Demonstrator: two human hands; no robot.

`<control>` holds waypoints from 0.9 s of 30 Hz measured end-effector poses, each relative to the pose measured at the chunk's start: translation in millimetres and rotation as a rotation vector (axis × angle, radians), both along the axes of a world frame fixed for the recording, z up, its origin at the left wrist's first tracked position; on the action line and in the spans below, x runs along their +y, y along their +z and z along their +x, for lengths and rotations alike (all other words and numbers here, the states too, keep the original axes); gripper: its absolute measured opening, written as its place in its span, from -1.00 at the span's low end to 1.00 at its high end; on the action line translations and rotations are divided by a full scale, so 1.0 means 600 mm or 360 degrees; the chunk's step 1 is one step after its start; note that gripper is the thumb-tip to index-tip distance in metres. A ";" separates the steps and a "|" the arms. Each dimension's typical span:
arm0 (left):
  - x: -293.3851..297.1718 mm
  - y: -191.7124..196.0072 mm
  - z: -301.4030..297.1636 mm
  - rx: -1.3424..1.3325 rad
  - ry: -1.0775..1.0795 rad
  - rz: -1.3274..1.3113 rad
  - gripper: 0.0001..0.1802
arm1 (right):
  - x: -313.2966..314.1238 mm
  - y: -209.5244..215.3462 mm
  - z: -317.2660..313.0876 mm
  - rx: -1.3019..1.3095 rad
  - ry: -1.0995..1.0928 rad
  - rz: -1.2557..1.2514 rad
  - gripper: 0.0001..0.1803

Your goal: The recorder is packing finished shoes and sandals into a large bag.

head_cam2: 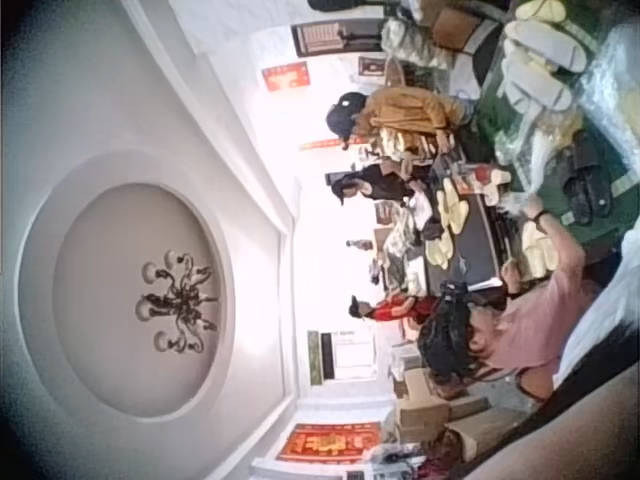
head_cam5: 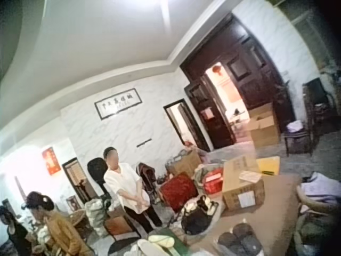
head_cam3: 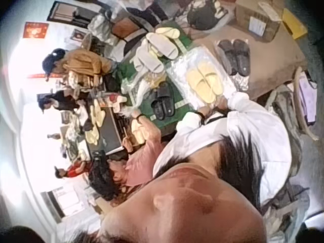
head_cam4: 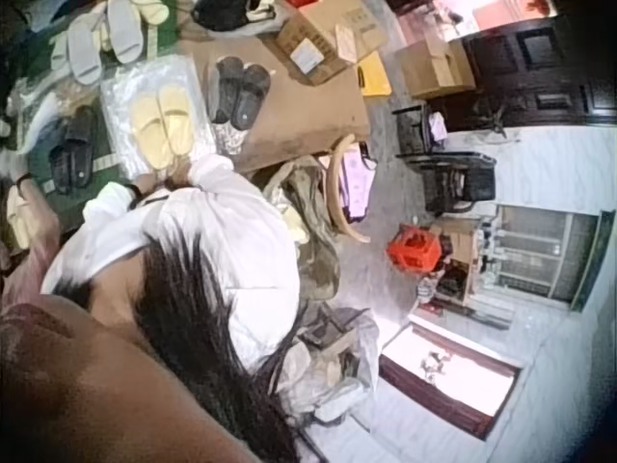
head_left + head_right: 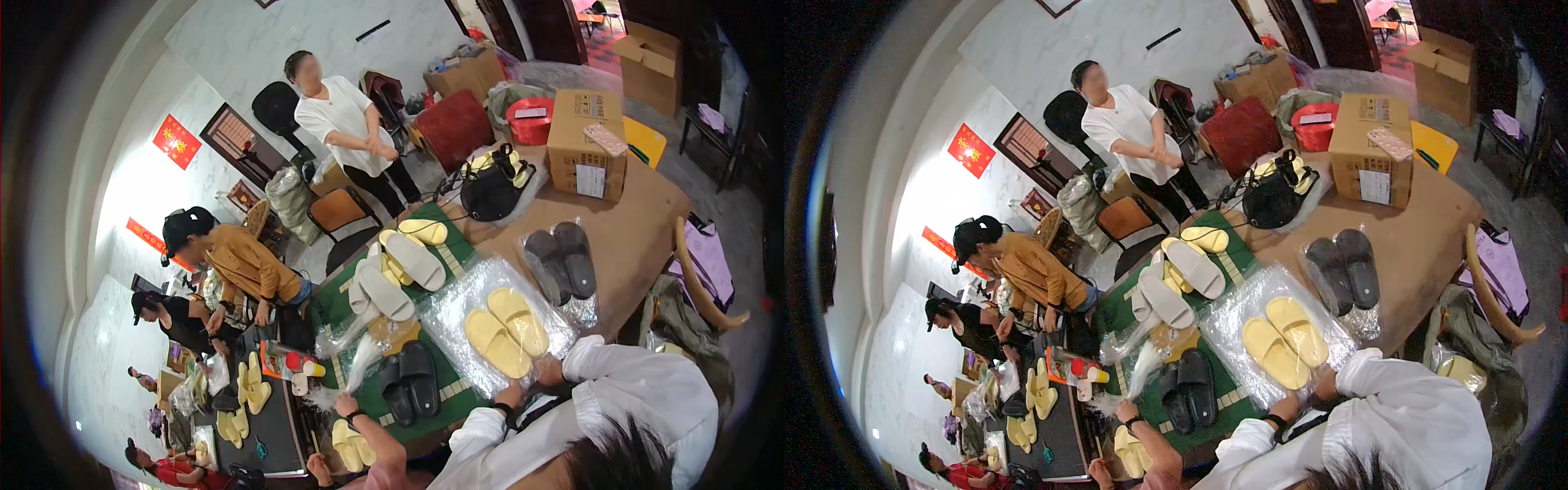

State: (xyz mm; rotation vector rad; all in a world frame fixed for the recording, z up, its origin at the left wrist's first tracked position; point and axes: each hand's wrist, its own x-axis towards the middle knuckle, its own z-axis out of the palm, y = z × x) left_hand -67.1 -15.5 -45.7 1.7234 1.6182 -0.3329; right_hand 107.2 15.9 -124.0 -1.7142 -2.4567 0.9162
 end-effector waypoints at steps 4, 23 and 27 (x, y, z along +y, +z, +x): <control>0.004 0.021 -0.001 -0.0046 0.0028 -0.0012 -0.62 | -0.001 -0.080 -0.004 -0.0011 0.0071 0.0559 -0.59; 0.008 0.051 0.003 -0.0076 0.0015 0.0040 -0.70 | 0.028 0.148 0.031 0.0233 0.1068 0.0865 -0.45; -0.009 0.022 -0.012 -0.0127 0.0102 0.0084 -0.70 | 0.029 0.248 0.023 0.0218 0.1218 0.0747 -0.38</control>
